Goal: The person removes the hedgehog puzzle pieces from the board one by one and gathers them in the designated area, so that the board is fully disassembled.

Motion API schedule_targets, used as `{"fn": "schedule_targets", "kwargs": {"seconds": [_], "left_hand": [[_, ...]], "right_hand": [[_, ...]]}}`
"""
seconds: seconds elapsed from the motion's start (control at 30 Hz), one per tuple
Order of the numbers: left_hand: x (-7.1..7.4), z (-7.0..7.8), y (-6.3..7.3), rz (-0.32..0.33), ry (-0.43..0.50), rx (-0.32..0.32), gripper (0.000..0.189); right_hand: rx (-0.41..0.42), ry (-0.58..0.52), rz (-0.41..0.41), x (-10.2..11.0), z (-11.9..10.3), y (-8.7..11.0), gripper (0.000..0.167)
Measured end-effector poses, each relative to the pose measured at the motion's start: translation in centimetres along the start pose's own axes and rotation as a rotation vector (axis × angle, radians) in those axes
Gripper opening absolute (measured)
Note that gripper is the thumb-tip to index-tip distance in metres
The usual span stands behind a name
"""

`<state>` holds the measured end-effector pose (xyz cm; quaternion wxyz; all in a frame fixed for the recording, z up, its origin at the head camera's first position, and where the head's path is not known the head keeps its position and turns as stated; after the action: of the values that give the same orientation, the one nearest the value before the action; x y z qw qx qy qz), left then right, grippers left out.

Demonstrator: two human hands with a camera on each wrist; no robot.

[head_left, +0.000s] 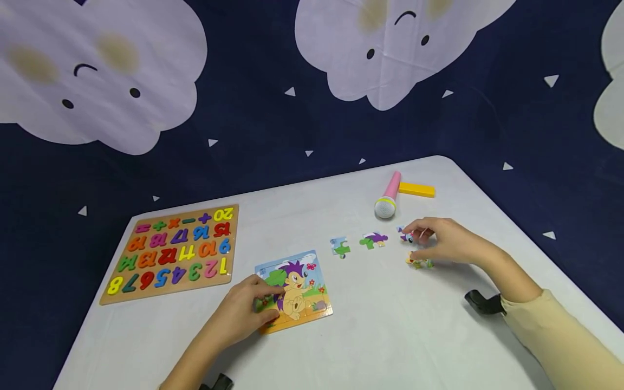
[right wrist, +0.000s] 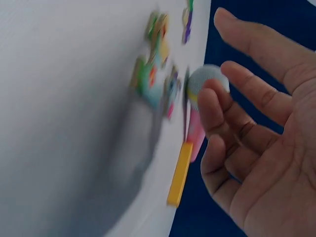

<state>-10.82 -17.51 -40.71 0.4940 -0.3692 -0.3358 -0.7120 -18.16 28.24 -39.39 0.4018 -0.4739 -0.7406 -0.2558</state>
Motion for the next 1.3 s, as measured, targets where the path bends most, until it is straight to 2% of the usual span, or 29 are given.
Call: {"fn": "schedule_targets", "kwargs": {"seconds": [0.23, 0.47, 0.73, 1.03, 1.3], "left_hand": [[0.4, -0.4, 0.9, 0.04, -0.054, 0.016, 0.054], [0.6, -1.1, 1.7, -0.024, -0.118, 0.049, 0.076], [0.3, -1.3, 1.8, -0.07, -0.123, 0.058, 0.064], [0.4, -1.4, 1.8, -0.078, -0.131, 0.055, 0.061], [0.5, -1.5, 1.6, -0.077, -0.125, 0.048, 0.058]], "right_hand": [[0.022, -0.027, -0.01, -1.0, -2.0, -2.1, 0.046], [0.061, -0.052, -0.023, -2.6, -4.7, -4.3, 0.047], [0.089, -0.084, -0.01, -4.5, -7.8, -6.3, 0.049], [0.125, -0.058, -0.095, -7.6, -11.4, -7.5, 0.049], [0.152, -0.058, -0.175, -10.1, -13.7, -7.8, 0.048]]}}
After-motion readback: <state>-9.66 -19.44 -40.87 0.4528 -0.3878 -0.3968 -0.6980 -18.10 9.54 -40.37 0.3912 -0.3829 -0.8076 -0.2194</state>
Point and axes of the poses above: each hand's wrist, its own y-axis away from the middle knuckle, its own x-axis out of the back of the hand, z = x × y, the point moved 1 cm from there along -y, towards the middle knuckle, and after that the axes turned 1 degree about x, right-handed, at the moved point
